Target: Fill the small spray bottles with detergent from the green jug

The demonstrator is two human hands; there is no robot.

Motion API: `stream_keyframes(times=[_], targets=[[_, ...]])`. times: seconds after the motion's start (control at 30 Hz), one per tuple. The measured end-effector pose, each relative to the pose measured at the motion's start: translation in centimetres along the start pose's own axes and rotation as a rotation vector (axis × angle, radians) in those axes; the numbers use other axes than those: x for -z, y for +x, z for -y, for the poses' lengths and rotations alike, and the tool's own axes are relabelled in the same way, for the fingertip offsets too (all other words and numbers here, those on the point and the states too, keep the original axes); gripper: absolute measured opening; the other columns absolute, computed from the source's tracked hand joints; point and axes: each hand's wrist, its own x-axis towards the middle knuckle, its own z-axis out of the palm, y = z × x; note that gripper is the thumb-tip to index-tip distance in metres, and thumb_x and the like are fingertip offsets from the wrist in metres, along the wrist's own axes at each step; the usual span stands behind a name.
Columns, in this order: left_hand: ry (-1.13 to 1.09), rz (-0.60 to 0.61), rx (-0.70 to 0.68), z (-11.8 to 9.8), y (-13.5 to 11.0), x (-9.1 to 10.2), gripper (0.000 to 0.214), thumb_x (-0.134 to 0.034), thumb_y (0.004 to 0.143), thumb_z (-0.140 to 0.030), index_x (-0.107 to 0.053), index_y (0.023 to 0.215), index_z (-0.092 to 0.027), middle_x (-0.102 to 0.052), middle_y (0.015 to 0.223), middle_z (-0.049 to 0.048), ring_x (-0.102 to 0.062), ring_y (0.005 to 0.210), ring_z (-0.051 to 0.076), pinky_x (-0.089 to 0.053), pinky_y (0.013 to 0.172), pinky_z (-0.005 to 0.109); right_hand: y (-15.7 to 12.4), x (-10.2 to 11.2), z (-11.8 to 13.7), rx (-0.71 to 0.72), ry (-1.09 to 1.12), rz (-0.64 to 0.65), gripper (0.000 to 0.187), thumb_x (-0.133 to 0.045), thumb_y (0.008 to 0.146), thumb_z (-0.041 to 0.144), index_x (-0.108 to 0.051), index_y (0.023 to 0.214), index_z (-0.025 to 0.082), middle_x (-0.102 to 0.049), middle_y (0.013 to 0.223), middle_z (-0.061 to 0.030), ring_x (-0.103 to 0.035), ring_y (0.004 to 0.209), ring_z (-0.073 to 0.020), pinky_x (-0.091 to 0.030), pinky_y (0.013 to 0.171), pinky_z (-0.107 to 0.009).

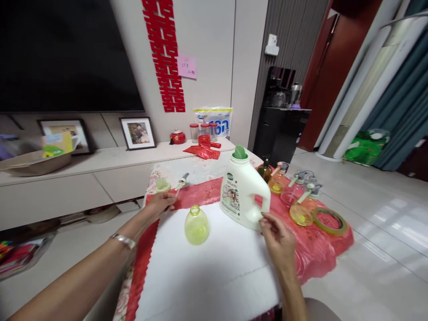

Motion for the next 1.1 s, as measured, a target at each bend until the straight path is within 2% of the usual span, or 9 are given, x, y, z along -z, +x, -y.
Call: stream_keyframes(times=[0.1,0.27,0.43,0.57,0.63,0.73,0.87,1.0,1.1], targets=[[-0.1,0.001,-0.049,-1.5,-2.3,1.5,0.038,-0.077,0.078,-0.047,-0.063,0.087,-0.014,-0.053,0.056,-0.0071,-0.052,0.049,0.01,-0.044,0.052,0.024,-0.3,-0.2,1.0,-0.003,0.067,0.15,0.025,-0.078,0.076,0.038,-0.075,0.094,0.021,-0.069,0.072,-0.0025,-0.062,0.061,-0.0155,-0.053,0.058,-0.029],[-0.229,0.056,-0.141,-2.9,-9.6,3.3,0.052,-0.082,0.067,-0.057,-0.066,0.098,-0.018,-0.062,0.062,-0.0038,-0.054,0.058,0.012,-0.043,0.056,0.023,-1.4,-0.6,3.7,0.002,0.199,0.394,0.02,-0.074,0.082,0.041,-0.076,0.092,0.023,-0.068,0.073,-0.0036,-0.06,0.059,-0.0144,-0.05,0.054,-0.029],[-0.287,0.319,-0.076,-1.5,-17.4,0.4,0.04,-0.074,0.078,-0.058,-0.069,0.091,-0.02,-0.059,0.06,-0.0027,-0.052,0.058,0.013,-0.042,0.058,0.023,-3.7,-2.4,7.7,-0.044,0.391,0.717,0.028,-0.075,0.084,0.034,-0.075,0.112,0.03,-0.071,0.096,-0.0052,-0.061,0.075,-0.0123,-0.05,0.068,-0.026],[-0.398,0.524,0.012,-0.6,-20.9,-2.9,0.037,-0.075,0.078,-0.056,-0.066,0.08,-0.02,-0.055,0.061,-0.0033,-0.049,0.057,0.011,-0.039,0.058,0.024,-5.6,-4.2,8.8,-0.232,0.557,0.898,0.047,-0.083,0.077,0.038,-0.071,0.123,0.032,-0.07,0.104,-0.0041,-0.055,0.072,-0.0082,-0.046,0.062,-0.021],[-0.431,0.577,0.004,-0.5,-21.4,-3.8,0.036,-0.074,0.08,-0.054,-0.064,0.079,-0.02,-0.054,0.062,-0.0038,-0.049,0.058,0.011,-0.039,0.06,0.024,-6.2,-5.1,8.6,-0.302,0.651,0.909,0.046,-0.084,0.075,0.041,-0.073,0.118,0.03,-0.07,0.093,-0.0022,-0.052,0.062,-0.0062,-0.042,0.054,-0.019],[-0.42,0.61,-0.065,0.0,-21.4,-4.4,0.029,-0.069,0.085,-0.047,-0.061,0.08,-0.02,-0.051,0.065,-0.0043,-0.048,0.062,0.012,-0.038,0.063,0.025,-7.1,-6.3,8.2,-0.37,0.788,0.808,0.042,-0.084,0.074,0.044,-0.075,0.11,0.026,-0.063,0.073,0.0022,-0.047,0.049,-0.0044,-0.034,0.046,-0.019],[-0.364,0.59,-0.139,0.6,-21.0,-5.1,0.018,-0.062,0.087,-0.037,-0.057,0.08,-0.02,-0.05,0.069,-0.0039,-0.047,0.066,0.013,-0.039,0.065,0.026,-7.9,-7.5,8.4,-0.469,0.83,0.699,0.035,-0.08,0.078,0.046,-0.075,0.103,0.021,-0.065,0.077,-0.0002,-0.041,0.044,-0.0016,-0.025,0.043,-0.02],[-0.381,0.536,-0.157,0.7,-20.7,-5.3,0.019,-0.059,0.088,-0.038,-0.057,0.082,-0.02,-0.051,0.069,-0.0034,-0.048,0.067,0.014,-0.039,0.067,0.028,-7.5,-6.6,8.4,-0.373,0.599,0.717,0.032,-0.076,0.082,0.043,-0.075,0.106,0.022,-0.072,0.091,-0.0058,-0.053,0.054,-0.0067,-0.04,0.053,-0.023],[-0.404,0.502,-0.15,0.4,-20.6,-4.8,0.017,-0.058,0.087,-0.036,-0.057,0.083,-0.02,-0.052,0.069,-0.003,-0.05,0.069,0.014,-0.04,0.069,0.028,-6.3,-4.7,7.7,-0.274,0.332,0.654,0.026,-0.076,0.083,0.04,-0.075,0.103,0.023,-0.072,0.081,-0.0041,-0.056,0.058,-0.01,-0.045,0.055,-0.024]])
